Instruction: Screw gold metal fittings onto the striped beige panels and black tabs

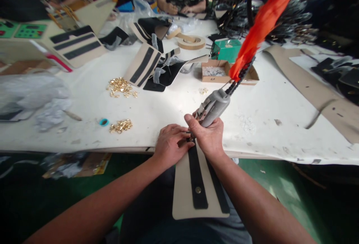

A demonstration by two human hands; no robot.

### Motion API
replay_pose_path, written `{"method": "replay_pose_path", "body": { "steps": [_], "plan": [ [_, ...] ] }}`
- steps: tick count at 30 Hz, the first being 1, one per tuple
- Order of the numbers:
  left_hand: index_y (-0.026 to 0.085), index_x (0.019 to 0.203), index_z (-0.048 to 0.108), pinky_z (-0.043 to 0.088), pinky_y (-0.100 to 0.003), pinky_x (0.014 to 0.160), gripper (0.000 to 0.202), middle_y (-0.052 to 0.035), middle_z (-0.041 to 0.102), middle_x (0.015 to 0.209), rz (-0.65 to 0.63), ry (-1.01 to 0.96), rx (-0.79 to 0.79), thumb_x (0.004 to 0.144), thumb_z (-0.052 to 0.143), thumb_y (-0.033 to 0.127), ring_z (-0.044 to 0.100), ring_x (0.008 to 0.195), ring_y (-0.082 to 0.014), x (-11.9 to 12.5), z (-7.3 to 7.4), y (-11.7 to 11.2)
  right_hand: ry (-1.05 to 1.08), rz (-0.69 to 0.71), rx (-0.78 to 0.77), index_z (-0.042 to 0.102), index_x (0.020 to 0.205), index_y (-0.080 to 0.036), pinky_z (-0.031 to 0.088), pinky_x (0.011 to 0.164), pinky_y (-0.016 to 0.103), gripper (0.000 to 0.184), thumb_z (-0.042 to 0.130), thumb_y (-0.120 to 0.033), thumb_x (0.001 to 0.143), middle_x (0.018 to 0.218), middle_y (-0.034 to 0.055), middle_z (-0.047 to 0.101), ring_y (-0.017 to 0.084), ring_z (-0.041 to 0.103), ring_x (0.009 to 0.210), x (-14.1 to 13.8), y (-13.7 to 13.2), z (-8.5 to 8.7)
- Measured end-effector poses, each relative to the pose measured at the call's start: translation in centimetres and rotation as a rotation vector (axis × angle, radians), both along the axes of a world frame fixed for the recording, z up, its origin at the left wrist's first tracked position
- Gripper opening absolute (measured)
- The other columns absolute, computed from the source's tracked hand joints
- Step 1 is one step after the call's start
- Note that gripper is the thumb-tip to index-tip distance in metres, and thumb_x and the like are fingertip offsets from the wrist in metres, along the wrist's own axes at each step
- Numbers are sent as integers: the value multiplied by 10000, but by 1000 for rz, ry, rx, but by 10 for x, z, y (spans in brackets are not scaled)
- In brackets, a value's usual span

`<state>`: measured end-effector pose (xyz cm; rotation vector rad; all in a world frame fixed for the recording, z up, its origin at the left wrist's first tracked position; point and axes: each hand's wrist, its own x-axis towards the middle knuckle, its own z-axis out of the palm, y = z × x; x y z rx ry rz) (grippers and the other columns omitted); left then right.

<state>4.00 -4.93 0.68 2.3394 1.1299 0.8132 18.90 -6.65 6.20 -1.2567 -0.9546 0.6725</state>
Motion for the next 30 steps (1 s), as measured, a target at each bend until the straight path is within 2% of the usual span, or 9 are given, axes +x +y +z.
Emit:
{"method": "replay_pose_path", "body": {
  "steps": [7,14,18,23,30],
  "plan": [
    [315,1016,796,461,-528,1079,223,-2,782,1211,0,9,1,825,883,390,613,1235,-309,0,-3,0,-56,74,19,599,676,-208,484,514,281,401,851,-486,817,669,-5,628,147,567,559,2,-2,-1],
    [317,1032,791,469,-524,1051,211,-13,783,1187,-4,35,-3,846,860,387,615,1232,-313,0,3,0,-172,218,25,623,639,-208,491,524,281,349,826,-414,833,656,6,645,158,590,577,5,-3,8],
    [312,1017,796,467,-524,1049,215,-14,784,1178,-3,33,-7,831,873,387,613,1232,-312,0,4,-1,-161,199,43,630,660,-210,493,538,292,328,829,-398,841,666,2,637,157,584,578,7,0,6],
    [324,1036,795,448,-525,1086,207,-9,772,1220,-11,31,-16,848,856,384,595,1262,-307,-1,2,0,-131,163,75,621,656,-210,491,514,299,368,830,-444,849,683,4,628,147,556,552,10,0,-2],
    [311,1024,790,447,-519,1075,196,6,778,1219,-8,30,-3,849,857,371,602,1242,-302,0,3,0,-136,148,71,628,672,-209,493,494,287,399,833,-511,834,674,5,622,145,555,547,11,-3,-2]
  ]
}}
